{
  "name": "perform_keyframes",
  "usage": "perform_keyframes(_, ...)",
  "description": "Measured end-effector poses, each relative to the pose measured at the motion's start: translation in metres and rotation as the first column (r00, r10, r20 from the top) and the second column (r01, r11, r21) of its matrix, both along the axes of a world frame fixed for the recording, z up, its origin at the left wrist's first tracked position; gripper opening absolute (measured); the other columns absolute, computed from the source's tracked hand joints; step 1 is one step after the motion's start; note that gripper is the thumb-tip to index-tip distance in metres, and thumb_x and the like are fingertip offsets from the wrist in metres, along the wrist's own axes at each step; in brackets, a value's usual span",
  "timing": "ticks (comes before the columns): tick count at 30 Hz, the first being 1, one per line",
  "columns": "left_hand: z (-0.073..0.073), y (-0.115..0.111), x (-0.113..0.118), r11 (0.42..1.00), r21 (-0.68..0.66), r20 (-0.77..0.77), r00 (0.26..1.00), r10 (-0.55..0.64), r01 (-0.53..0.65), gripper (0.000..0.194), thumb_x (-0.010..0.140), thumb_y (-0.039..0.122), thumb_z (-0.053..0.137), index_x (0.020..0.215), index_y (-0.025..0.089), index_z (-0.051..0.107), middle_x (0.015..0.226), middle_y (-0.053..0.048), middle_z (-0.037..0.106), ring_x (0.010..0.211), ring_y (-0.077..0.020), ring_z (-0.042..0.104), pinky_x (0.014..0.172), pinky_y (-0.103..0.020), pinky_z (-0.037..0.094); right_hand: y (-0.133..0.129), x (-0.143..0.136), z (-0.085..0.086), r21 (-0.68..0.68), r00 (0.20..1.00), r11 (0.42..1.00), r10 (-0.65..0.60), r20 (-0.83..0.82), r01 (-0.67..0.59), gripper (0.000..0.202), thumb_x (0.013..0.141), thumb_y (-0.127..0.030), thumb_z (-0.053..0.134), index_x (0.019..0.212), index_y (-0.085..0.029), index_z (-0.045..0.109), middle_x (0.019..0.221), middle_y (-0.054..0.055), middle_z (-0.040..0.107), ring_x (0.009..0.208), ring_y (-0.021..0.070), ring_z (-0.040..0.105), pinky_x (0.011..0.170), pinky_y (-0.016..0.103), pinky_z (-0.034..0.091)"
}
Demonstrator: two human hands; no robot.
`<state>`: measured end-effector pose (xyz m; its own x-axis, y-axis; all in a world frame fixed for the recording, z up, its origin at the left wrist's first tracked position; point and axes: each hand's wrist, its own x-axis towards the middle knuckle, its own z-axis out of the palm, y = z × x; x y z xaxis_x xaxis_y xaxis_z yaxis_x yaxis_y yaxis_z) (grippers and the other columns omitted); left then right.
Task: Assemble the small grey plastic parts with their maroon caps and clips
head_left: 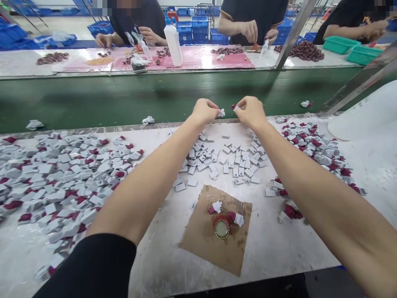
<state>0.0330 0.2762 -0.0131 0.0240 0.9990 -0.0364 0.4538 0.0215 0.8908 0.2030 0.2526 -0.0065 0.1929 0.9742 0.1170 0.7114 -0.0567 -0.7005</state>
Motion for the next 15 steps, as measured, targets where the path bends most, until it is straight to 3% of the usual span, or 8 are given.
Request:
perform_keyframes(2,-0.004,0.009,0.008,0.999,-0.034,-0.030,0.999,-0.018,0.017,0.023,0.080,0.011,0.091,0.080,0.019,0.069,0.084,-0.009,0.074,0.096,-0.0301,0.073,0.092,-0.046,0.059,-0.028,0.015,0.010,-0.002,0.999,1.000,0.012,-0.044,-0.012,0.020,0.100,-0.009,0.066,0.117,-0.013,0.075,0.100,0.016,0.081,0.095,0.0315,0.082,0.086,0.048,0.067)
perform_keyframes(4,-0.004,0.011,0.013,0.998,-0.045,-0.079,0.996,-0.046,0.043,0.025,0.079,0.012,0.091,0.081,0.020,0.068,0.086,-0.011,0.075,0.103,-0.0333,0.073,0.095,-0.048,0.058,-0.075,0.030,0.020,-0.015,0.995,0.998,0.053,-0.079,-0.054,0.019,0.101,-0.013,0.068,0.118,-0.015,0.074,0.095,0.012,0.080,0.079,0.0268,0.082,0.071,0.042,0.067)
perform_keyframes(6,0.001,0.004,0.013,0.997,-0.019,-0.151,0.986,-0.075,0.073,0.027,0.075,0.009,0.092,0.086,0.020,0.070,0.102,-0.016,0.078,0.120,-0.0391,0.069,0.107,-0.053,0.054,-0.137,0.043,0.023,-0.017,0.984,0.987,0.159,-0.081,-0.161,0.012,0.100,-0.022,0.076,0.112,-0.020,0.076,0.105,0.013,0.081,0.078,0.0259,0.081,0.063,0.039,0.066)
perform_keyframes(8,0.009,-0.012,0.006,0.993,0.031,-0.222,0.969,-0.106,0.116,0.032,0.073,0.004,0.088,0.098,0.019,0.074,0.124,-0.020,0.076,0.138,-0.0434,0.059,0.120,-0.058,0.045,-0.207,0.050,0.016,0.032,0.962,0.961,0.274,0.019,-0.274,0.009,0.102,-0.030,0.076,0.108,-0.024,0.079,0.097,0.009,0.077,0.076,0.0247,0.079,0.062,0.038,0.067)
perform_keyframes(9,0.014,-0.023,0.001,0.986,0.054,-0.264,0.954,-0.139,0.159,0.036,0.073,0.003,0.085,0.104,0.019,0.076,0.131,-0.020,0.074,0.144,-0.0442,0.054,0.125,-0.059,0.040,-0.241,0.052,0.010,0.048,0.941,0.941,0.332,0.071,-0.336,0.011,0.105,-0.027,0.073,0.112,-0.026,0.080,0.096,0.007,0.075,0.073,0.0225,0.077,0.063,0.037,0.068)
perform_keyframes(12,0.023,-0.055,-0.017,0.929,0.052,-0.492,0.819,-0.296,0.367,0.039,0.078,0.008,0.079,0.115,0.018,0.082,0.135,-0.018,0.073,0.144,-0.0463,0.053,0.127,-0.063,0.036,-0.325,0.052,-0.016,0.101,0.901,0.899,0.413,0.132,-0.427,0.029,0.105,-0.014,0.065,0.128,-0.027,0.078,0.109,0.010,0.073,0.088,0.0232,0.083,0.070,0.030,0.072)
perform_keyframes(15,0.023,-0.075,-0.031,0.878,-0.046,-0.702,0.610,-0.367,0.476,0.030,0.084,0.017,0.074,0.112,0.016,0.084,0.130,-0.020,0.077,0.140,-0.0513,0.056,0.122,-0.068,0.040,-0.371,0.047,-0.034,0.041,0.914,0.918,0.386,0.127,-0.394,0.031,0.107,-0.013,0.062,0.134,-0.025,0.074,0.129,0.017,0.072,0.105,0.0263,0.085,0.082,0.031,0.075)
